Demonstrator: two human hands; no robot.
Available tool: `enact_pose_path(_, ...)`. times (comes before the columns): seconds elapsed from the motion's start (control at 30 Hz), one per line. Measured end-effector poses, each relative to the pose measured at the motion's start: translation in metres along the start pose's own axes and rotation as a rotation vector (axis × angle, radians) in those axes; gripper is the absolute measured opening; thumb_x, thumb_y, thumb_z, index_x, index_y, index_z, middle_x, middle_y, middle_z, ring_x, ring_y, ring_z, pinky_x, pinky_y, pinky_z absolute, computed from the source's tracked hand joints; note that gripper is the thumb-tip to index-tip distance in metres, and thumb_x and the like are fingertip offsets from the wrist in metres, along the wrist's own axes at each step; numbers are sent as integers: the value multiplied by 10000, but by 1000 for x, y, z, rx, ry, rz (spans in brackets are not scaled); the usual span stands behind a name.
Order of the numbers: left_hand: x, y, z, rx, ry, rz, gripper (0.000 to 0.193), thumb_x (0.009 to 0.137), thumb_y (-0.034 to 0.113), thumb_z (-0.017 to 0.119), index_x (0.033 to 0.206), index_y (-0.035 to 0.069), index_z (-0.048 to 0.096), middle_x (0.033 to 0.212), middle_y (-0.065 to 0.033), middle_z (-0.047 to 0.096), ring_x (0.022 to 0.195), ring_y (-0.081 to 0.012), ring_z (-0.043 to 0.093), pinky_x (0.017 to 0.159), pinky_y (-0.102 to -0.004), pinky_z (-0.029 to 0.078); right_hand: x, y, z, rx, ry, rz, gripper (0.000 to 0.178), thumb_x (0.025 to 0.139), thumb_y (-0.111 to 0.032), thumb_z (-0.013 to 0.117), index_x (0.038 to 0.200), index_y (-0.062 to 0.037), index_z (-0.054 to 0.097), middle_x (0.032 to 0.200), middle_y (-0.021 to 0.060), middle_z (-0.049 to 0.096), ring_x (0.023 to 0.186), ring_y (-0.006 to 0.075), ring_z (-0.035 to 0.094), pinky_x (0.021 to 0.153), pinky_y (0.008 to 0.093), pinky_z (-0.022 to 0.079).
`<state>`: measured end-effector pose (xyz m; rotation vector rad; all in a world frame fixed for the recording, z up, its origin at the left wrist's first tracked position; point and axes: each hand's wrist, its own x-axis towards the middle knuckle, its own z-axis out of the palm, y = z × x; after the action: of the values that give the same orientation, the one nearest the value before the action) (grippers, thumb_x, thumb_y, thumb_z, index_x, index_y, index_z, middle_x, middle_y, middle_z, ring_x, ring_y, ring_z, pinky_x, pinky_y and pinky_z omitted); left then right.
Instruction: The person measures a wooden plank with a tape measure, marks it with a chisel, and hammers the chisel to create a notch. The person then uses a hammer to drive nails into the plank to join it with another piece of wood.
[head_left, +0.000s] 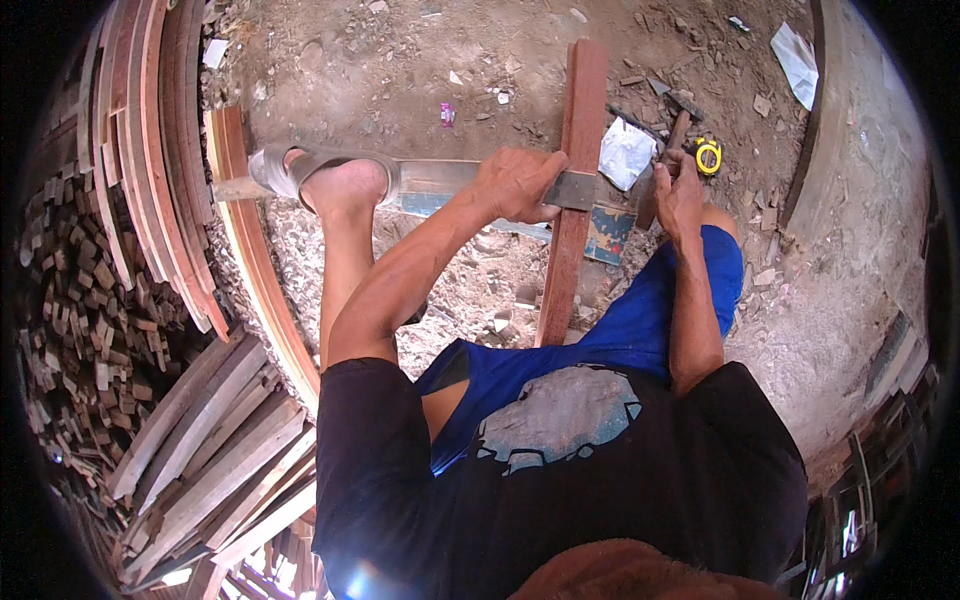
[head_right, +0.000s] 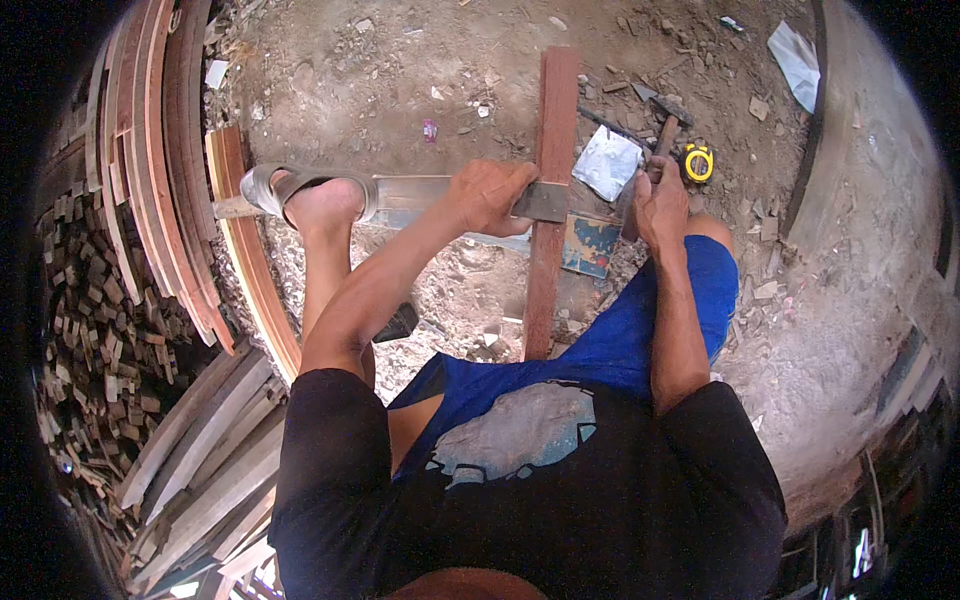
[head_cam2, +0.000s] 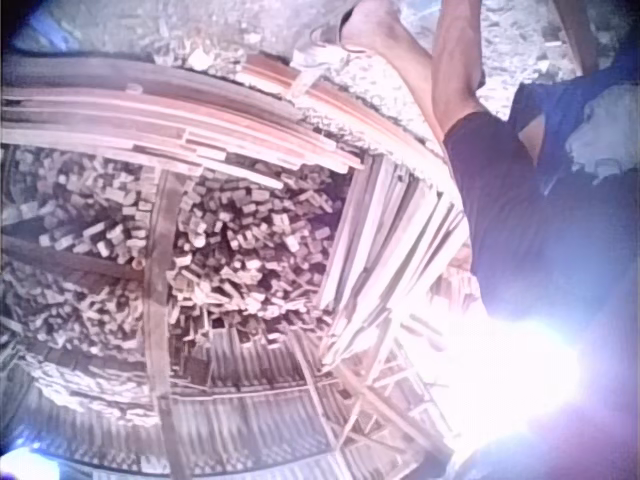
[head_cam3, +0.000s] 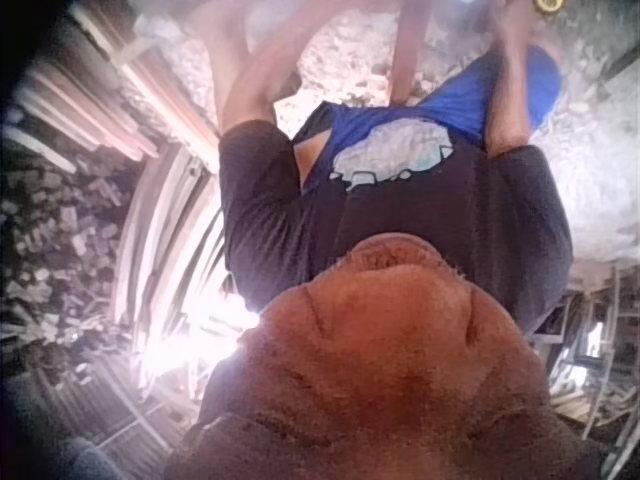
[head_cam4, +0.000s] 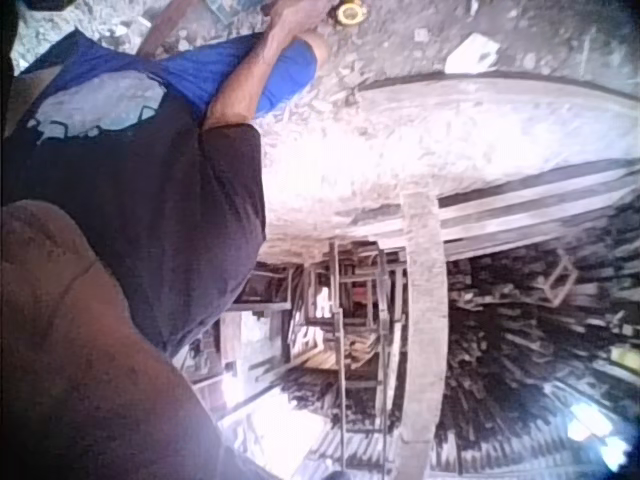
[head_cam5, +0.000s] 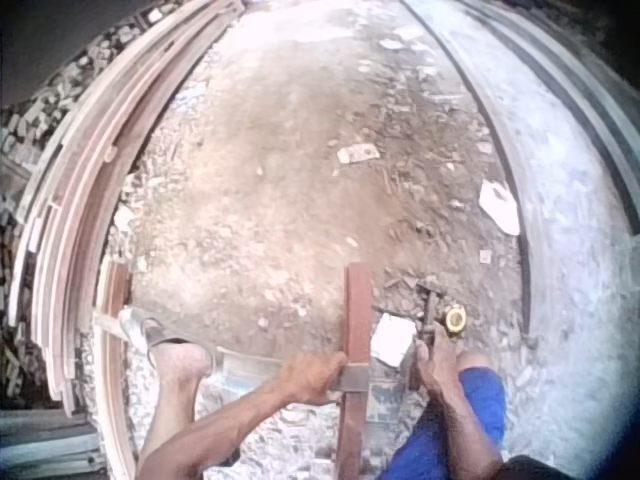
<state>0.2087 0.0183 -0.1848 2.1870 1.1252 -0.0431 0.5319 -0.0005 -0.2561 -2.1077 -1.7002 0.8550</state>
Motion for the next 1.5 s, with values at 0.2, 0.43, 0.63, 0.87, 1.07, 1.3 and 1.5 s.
enact_pose_path(0.2,3,7,-7,61,-64,-43,592,740,367,831,1207,122,562,1012,-150,729,973,-390,722,779,-524,585,24,15,20,-90,-170,274,573,943,-333,721,1318,52,522,1215,348,665,1167,506,635,1029,544,504)
enact_pose_path(0.43,1,11,-6,57,-46,-57,545,748,372,834,1131,103,554,950,-145,727,898,-396,721,740,-522,577,5,34,13,545,14,276,453,988,-155,571,1397,20,485,1019,151,683,855,289,685,777,417,557)
enact_pose_path(0.63,2,9,-4,27,-71,-63,579,768,390,827,1216,131,569,1051,-151,746,965,-389,732,781,-535,586,-38,-5,-33,1070,-128,558,465,1097,-167,514,1544,-104,403,863,31,594,656,118,585,545,290,519)
enact_pose_path(0.87,0,9,-11,34,-147,-88,569,760,434,843,1127,97,567,989,-150,740,933,-383,741,746,-527,592,-8,-105,-49,889,-96,-60,652,1083,-148,544,1678,-64,291,983,61,676,701,118,618,579,290,539)
enact_pose_path(1.07,-2,2,-6,48,8,-24,590,729,434,864,1115,99,568,939,-148,738,890,-392,740,742,-529,589,49,-165,-48,786,-413,-88,611,1107,-241,541,1649,-59,325,915,34,656,650,87,590,555,257,504)
enact_pose_path(1.3,-4,1,9,-10,116,25,578,712,394,876,1099,96,567,902,-155,721,906,-412,723,734,-540,570,11,-87,-53,859,-285,257,211,1140,-322,502,1147,-112,521,817,-3,584,613,100,577,524,284,517)
enact_pose_path(1.5,-3,9,1,34,64,-22,573,718,378,866,1130,119,562,902,-139,725,904,-398,720,744,-524,571,-45,-34,-35,1116,-170,499,208,1143,-329,493,1086,-130,492,853,7,597,616,131,579,535,299,539)
